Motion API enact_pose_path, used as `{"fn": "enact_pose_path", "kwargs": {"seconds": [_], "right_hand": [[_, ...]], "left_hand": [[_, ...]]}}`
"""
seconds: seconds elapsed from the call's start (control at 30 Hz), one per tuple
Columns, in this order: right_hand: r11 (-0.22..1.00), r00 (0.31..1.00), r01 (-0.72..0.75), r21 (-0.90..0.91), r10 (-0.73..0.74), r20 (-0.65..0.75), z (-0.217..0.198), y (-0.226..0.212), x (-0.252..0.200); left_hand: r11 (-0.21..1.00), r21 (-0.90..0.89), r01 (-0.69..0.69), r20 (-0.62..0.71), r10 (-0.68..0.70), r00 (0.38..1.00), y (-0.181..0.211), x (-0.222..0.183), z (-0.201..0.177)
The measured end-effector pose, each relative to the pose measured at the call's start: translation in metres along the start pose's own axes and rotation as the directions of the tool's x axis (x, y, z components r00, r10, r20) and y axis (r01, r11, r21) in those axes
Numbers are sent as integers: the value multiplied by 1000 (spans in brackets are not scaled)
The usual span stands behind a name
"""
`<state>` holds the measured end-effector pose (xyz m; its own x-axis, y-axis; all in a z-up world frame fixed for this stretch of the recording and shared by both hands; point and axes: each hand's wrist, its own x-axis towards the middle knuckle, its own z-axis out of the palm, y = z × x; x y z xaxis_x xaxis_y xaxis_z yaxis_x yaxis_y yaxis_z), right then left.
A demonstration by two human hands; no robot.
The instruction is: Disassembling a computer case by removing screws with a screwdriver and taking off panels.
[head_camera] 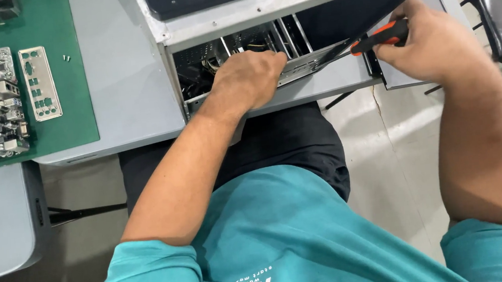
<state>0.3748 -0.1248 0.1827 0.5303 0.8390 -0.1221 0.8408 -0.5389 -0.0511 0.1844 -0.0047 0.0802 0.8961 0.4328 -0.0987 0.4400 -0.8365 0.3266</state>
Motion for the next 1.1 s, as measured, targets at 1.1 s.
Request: {"fn": "enact_pose_path", "kwargs": {"seconds": [1.1], "right_hand": [[995, 989, -49, -82, 37, -143, 16, -6, 3]], "left_hand": [[990, -79, 117, 156, -104, 982, 12, -10, -25]]}}
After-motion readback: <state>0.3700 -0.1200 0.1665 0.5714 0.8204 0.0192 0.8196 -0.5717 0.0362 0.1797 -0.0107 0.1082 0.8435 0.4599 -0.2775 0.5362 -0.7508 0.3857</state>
